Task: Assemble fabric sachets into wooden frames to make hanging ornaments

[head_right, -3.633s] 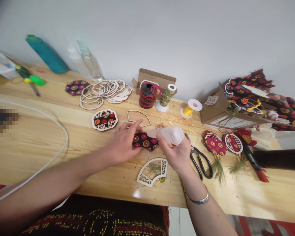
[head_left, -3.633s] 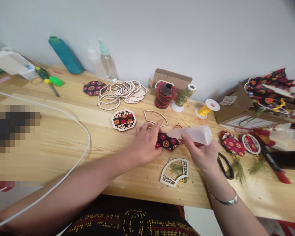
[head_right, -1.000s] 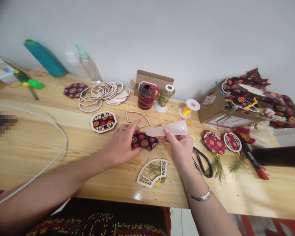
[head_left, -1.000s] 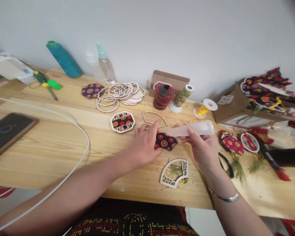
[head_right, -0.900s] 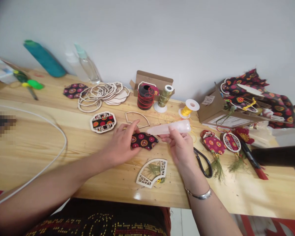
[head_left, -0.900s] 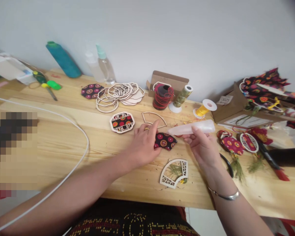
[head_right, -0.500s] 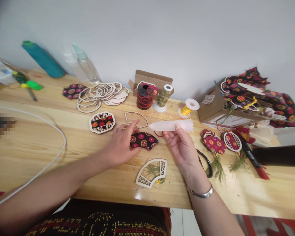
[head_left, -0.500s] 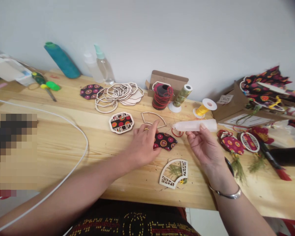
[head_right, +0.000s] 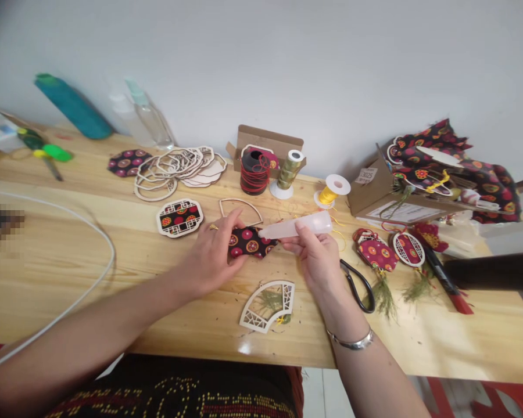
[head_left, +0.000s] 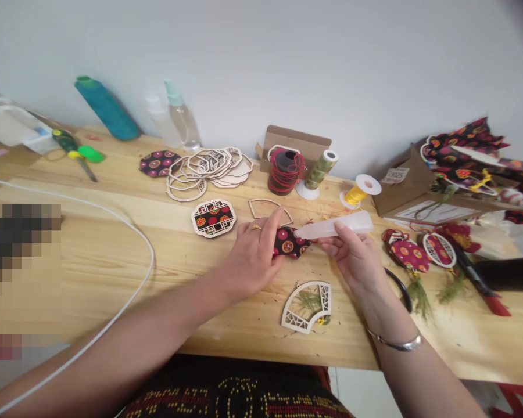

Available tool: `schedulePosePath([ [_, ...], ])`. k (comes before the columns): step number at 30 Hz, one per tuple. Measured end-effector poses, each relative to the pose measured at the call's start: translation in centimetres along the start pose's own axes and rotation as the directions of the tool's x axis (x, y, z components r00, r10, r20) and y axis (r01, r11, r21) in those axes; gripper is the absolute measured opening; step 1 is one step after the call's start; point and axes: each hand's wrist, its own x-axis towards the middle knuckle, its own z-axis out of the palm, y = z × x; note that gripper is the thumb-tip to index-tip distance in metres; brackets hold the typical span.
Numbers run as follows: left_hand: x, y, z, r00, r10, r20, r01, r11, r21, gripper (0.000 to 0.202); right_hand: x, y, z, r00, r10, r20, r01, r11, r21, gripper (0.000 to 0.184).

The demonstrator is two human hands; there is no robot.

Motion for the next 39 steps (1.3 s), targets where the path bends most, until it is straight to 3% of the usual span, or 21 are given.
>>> schedulePosePath([
  [9, 0.0, 0.0, 0.1, 0.978, 0.186, -0.089, -0.161, 0.959, 0.234, 0.084, 0.5, 1.2, -0.3, 0.998, 0.050, -0.023, -0.048, 0.995, 0.091, 0.029],
  [16, 0.2, 0.3, 0.3, 0.955, 0.248, -0.164, -0.185, 0.928, 0.323, 0.082, 0.2, 1.3, 0.1, 0.997, 0.068, -0.031, -0.063, 0.990, 0.129, 0.031],
  [25, 0.1, 0.5, 0.4, 0.955, 0.254, -0.150, -0.197, 0.927, 0.318, 0.084, 0.4, 1.3, 0.1, 0.995, 0.100, -0.032, -0.092, 0.980, 0.178, 0.027],
  [34, 0.0, 0.7, 0.5, 0.952, 0.268, -0.149, -0.223, 0.939, 0.261, 0.090, 0.3, 1.0, 0.2, 0.986, 0.161, 0.045, -0.167, 0.962, 0.218, 0.024],
  [39, -0.1, 0.3, 0.4, 0.979, 0.153, -0.133, -0.141, 0.985, 0.100, 0.099, -0.1, -0.8, -0.8, 0.998, -0.033, 0.044, 0.021, 0.966, 0.257, 0.024],
])
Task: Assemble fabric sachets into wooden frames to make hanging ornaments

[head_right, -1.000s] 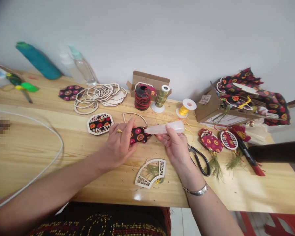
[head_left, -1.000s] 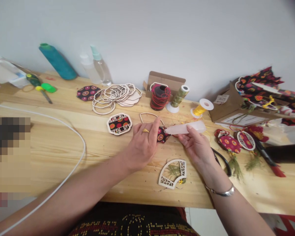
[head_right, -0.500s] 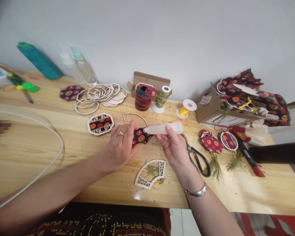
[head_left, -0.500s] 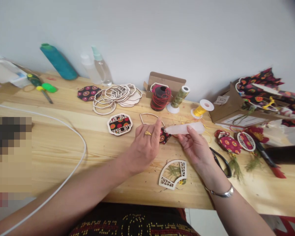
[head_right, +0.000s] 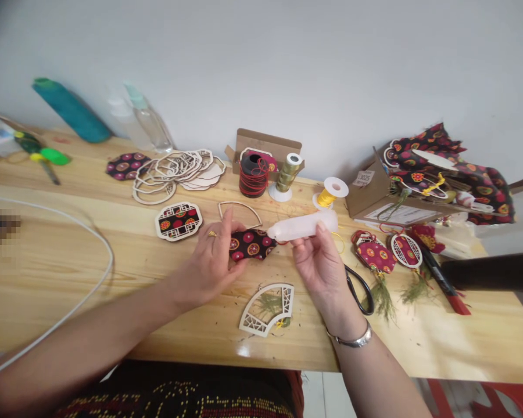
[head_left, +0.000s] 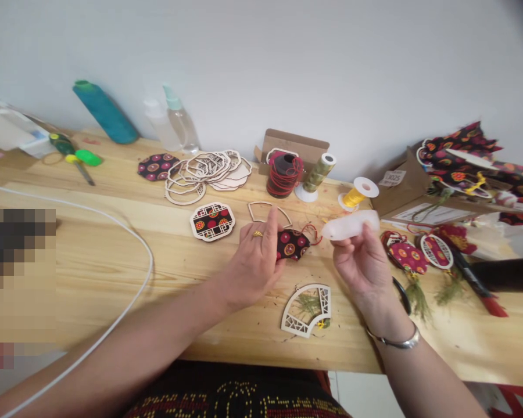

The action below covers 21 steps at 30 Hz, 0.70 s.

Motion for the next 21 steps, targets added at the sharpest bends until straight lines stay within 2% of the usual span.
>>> schedulePosePath([
  [4, 0.1, -0.3, 0.0, 0.975, -0.215, 0.052, 0.220, 0.962, -0.161, 0.105, -0.1, -1.7, -0.6, 0.993, -0.116, 0.004, 0.116, 0.993, 0.002, 0.025],
  [8, 0.3, -0.5, 0.0, 0.938, -0.340, 0.069, 0.346, 0.911, -0.224, 0.103, 0.3, -2.0, -0.7, 0.988, -0.151, 0.016, 0.151, 0.969, -0.195, 0.024],
  [11, 0.4, -0.7, -0.1, 0.931, -0.361, 0.057, 0.364, 0.902, -0.232, 0.101, 0.5, -1.7, -0.5, 0.991, -0.135, 0.019, 0.134, 0.935, -0.329, 0.029],
  [14, 0.5, -0.9, -0.1, 0.933, -0.357, 0.046, 0.358, 0.906, -0.224, 0.101, 0.3, -1.5, -0.4, 0.977, -0.214, 0.009, 0.201, 0.901, -0.386, 0.032],
  [18, 0.5, -0.9, -0.1, 0.944, -0.329, 0.030, 0.328, 0.921, -0.212, 0.101, -0.1, -1.2, -0.4, 0.954, -0.300, 0.023, 0.277, 0.845, -0.458, 0.026],
  [21, 0.5, -0.9, -0.1, 0.953, -0.301, 0.023, 0.300, 0.937, -0.180, 0.102, -0.3, -1.0, -0.4, 0.939, -0.338, 0.058, 0.310, 0.765, -0.564, 0.022],
])
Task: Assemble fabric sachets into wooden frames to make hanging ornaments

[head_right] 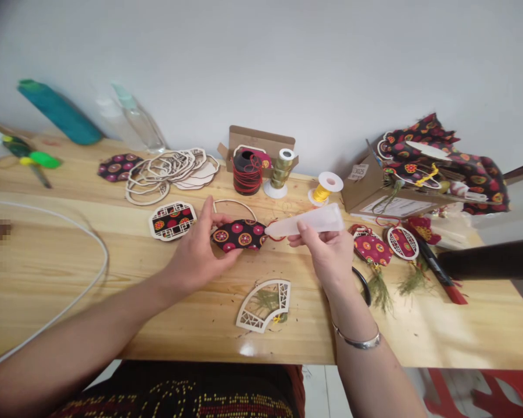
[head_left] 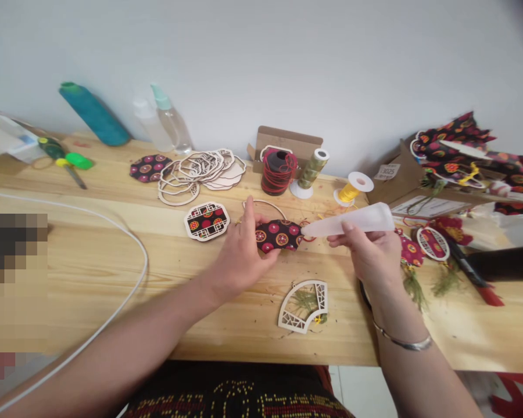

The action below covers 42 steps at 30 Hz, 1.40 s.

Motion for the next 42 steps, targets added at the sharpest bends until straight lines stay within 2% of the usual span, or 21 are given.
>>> schedulePosePath([
  [3, 0.0, 0.1, -0.1, 1.000, 0.020, 0.004, -0.020, 0.999, 0.038, 0.103, -0.4, 0.0, 0.1, 0.998, -0.059, 0.013, 0.060, 0.989, -0.137, 0.019],
  [9, 0.0, 0.3, -0.2, 1.000, 0.012, 0.004, -0.012, 0.997, 0.072, 0.102, -0.9, 0.0, 0.0, 0.979, -0.196, 0.056, 0.204, 0.948, -0.245, 0.015],
  [15, 0.0, 0.4, -0.2, 0.999, -0.020, 0.026, 0.018, 0.996, 0.083, 0.101, -0.8, -0.3, 0.0, 0.984, -0.176, 0.022, 0.176, 0.951, -0.254, 0.015],
  [19, 0.0, 0.4, -0.2, 0.999, -0.026, 0.026, 0.024, 0.997, 0.075, 0.100, -0.8, 0.2, -0.2, 0.965, -0.224, 0.133, 0.255, 0.919, -0.302, 0.014],
  [24, 0.1, 0.3, -0.2, 0.999, -0.038, 0.028, 0.035, 0.996, 0.082, 0.101, -0.7, 0.6, -1.0, 0.918, -0.323, 0.231, 0.393, 0.820, -0.415, 0.011],
  [29, 0.1, 0.2, -0.1, 0.998, -0.044, 0.034, 0.040, 0.995, 0.087, 0.100, -0.7, 0.4, -1.1, 0.938, -0.306, 0.162, 0.346, 0.842, -0.413, 0.013],
  [36, 0.1, 0.2, -0.1, 0.999, -0.031, 0.043, 0.028, 0.996, 0.080, 0.100, -0.6, 0.6, -1.0, 0.915, -0.298, 0.273, 0.393, 0.813, -0.429, 0.012],
  [42, 0.1, 0.3, -0.3, 0.997, -0.042, 0.064, 0.037, 0.997, 0.065, 0.097, -0.7, 0.0, -0.7, 0.960, -0.269, 0.076, 0.278, 0.895, -0.348, 0.015],
])
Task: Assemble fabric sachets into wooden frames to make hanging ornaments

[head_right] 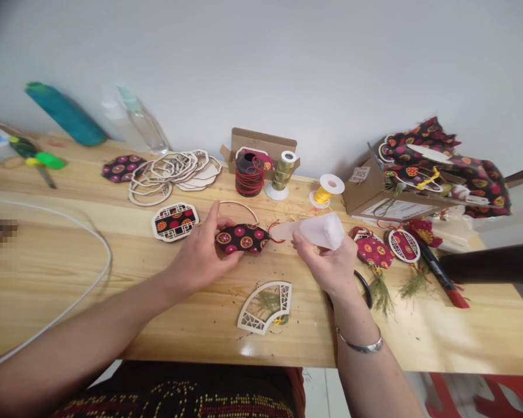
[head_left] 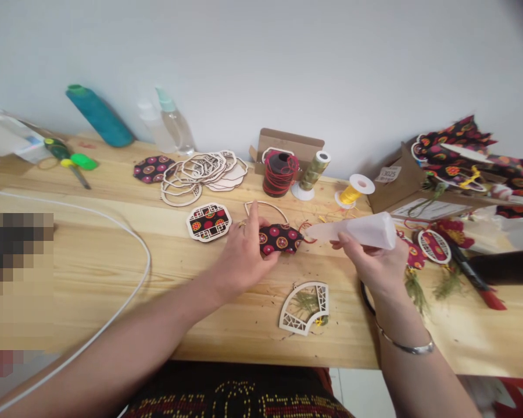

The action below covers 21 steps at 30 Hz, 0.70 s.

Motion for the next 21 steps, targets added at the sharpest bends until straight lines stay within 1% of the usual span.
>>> schedulePosePath([
  [2, 0.0, 0.0, 0.0, 1.000, 0.002, -0.007, -0.001, 1.000, 0.002, 0.097, 0.0, -0.1, 0.1, 1.000, -0.006, 0.018, 0.006, 1.000, -0.001, 0.014],
  [6, 0.0, 0.0, 0.1, 1.000, 0.011, -0.018, -0.011, 1.000, -0.001, 0.097, -0.2, 0.3, 0.1, 0.986, -0.077, 0.146, 0.089, 0.993, -0.075, 0.011],
  [8, 0.0, 0.0, 0.1, 1.000, 0.016, -0.015, -0.016, 1.000, 0.000, 0.096, -0.2, 0.4, 0.0, 0.985, -0.084, 0.149, 0.096, 0.992, -0.078, 0.011],
  [10, 0.0, 0.0, 0.1, 1.000, 0.017, -0.007, -0.017, 1.000, 0.001, 0.096, -0.2, 0.3, 0.1, 0.995, -0.046, 0.086, 0.049, 0.998, -0.039, 0.013],
  [12, -0.1, 0.0, 0.1, 0.999, 0.032, 0.001, -0.032, 0.999, -0.006, 0.096, -0.1, 0.2, 0.1, 1.000, 0.024, 0.014, -0.025, 0.998, 0.050, 0.014],
  [13, -0.1, 0.1, 0.1, 0.999, 0.049, 0.005, -0.049, 0.999, -0.013, 0.096, -0.1, 0.1, 0.2, 0.998, 0.056, 0.000, -0.056, 0.993, 0.102, 0.015],
  [15, -0.3, 0.1, 0.1, 0.995, 0.096, 0.017, -0.095, 0.995, -0.035, 0.097, 0.0, 0.1, 0.4, 0.995, 0.102, 0.009, -0.102, 0.975, 0.198, 0.016],
  [17, -0.4, 0.2, 0.2, 0.989, 0.149, 0.023, -0.147, 0.987, -0.059, 0.098, -0.1, 0.3, 0.7, 0.991, 0.126, 0.048, -0.134, 0.955, 0.263, 0.018],
  [19, -0.6, 0.2, 0.2, 0.981, 0.194, 0.020, -0.192, 0.979, -0.076, 0.099, -0.2, 0.6, 1.0, 0.988, 0.135, 0.080, -0.153, 0.943, 0.296, 0.019],
  [21, -0.6, 0.3, 0.3, 0.974, 0.227, 0.013, -0.225, 0.971, -0.083, 0.100, -0.4, 0.8, 1.3, 0.988, 0.120, 0.092, -0.142, 0.944, 0.296, 0.017],
])
